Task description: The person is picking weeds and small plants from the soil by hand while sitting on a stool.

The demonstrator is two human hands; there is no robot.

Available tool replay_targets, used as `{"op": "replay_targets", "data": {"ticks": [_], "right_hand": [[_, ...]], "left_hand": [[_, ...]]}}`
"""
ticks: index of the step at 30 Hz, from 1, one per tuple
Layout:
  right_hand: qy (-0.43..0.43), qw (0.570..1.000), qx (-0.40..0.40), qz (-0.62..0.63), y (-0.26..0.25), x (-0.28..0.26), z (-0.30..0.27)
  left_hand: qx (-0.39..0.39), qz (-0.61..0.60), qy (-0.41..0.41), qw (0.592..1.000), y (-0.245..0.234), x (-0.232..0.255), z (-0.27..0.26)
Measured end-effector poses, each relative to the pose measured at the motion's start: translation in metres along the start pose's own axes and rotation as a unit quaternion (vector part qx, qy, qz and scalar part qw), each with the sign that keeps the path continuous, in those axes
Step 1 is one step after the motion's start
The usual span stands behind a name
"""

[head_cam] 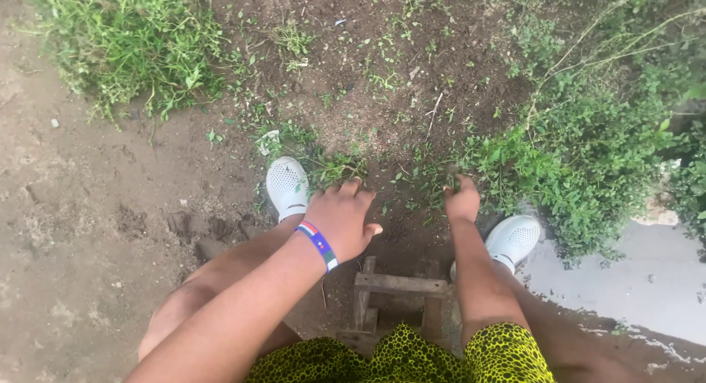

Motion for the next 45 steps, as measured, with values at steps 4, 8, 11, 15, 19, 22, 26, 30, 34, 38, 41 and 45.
{"op": "replay_targets", "data": {"ticks": [4,8,11,15,19,22,26,30,34,38,41,45], "right_hand": [[-0.07,0.992,-0.066,-0.084,0.021,-0.031,0.007],[-0.124,0.973,-0.112,-0.161,0.035,-0.086,-0.016],[-0.193,0.937,-0.159,-0.243,0.072,-0.07,-0.041],[-0.215,0.937,-0.199,-0.189,0.107,-0.04,-0.048],[-0.138,0.98,-0.142,-0.014,0.067,-0.086,-0.019],[-0.228,0.973,-0.043,0.006,0.046,-0.129,0.013],[-0.305,0.946,-0.071,-0.085,0.076,-0.129,0.009],[-0.23,0.928,-0.23,-0.183,0.114,-0.09,-0.024],[-0.28,0.906,-0.273,-0.158,0.134,-0.056,-0.077],[-0.344,0.882,-0.266,-0.181,0.125,-0.039,-0.086],[-0.278,0.893,-0.294,-0.2,0.107,-0.022,-0.058],[-0.253,0.931,-0.14,-0.221,0.062,-0.017,0.008]], "left_hand": [[-0.035,0.018,-0.006,0.999,0.009,0.004,-0.003],[-0.04,0.018,-0.007,0.999,0.011,0.007,-0.003],[-0.037,0.013,-0.011,0.999,0.012,0.006,-0.002],[-0.037,0.018,-0.011,0.999,0.013,0.005,0.0],[-0.052,0.017,-0.013,0.998,0.013,0.01,-0.002],[-0.043,0.018,-0.005,0.999,0.016,0.011,-0.002],[-0.048,0.022,-0.011,0.999,0.017,0.01,-0.002],[-0.059,0.022,-0.016,0.998,0.017,0.008,-0.001],[-0.055,0.018,-0.014,0.998,0.017,0.008,-0.001],[-0.047,0.023,-0.007,0.999,0.016,0.01,-0.002],[-0.048,0.016,-0.009,0.999,0.016,0.009,-0.003],[-0.064,0.019,-0.014,0.998,0.023,0.009,-0.006]]}}
Point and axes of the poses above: each hand's wrist, its own z-axis towards the middle knuckle, its own y-axis out of the palm, x = y × z, the point moved 10 cm from there along z, towards the middle knuckle, and after that the axes turned 1 degree about -y, right-handed, at the moved point
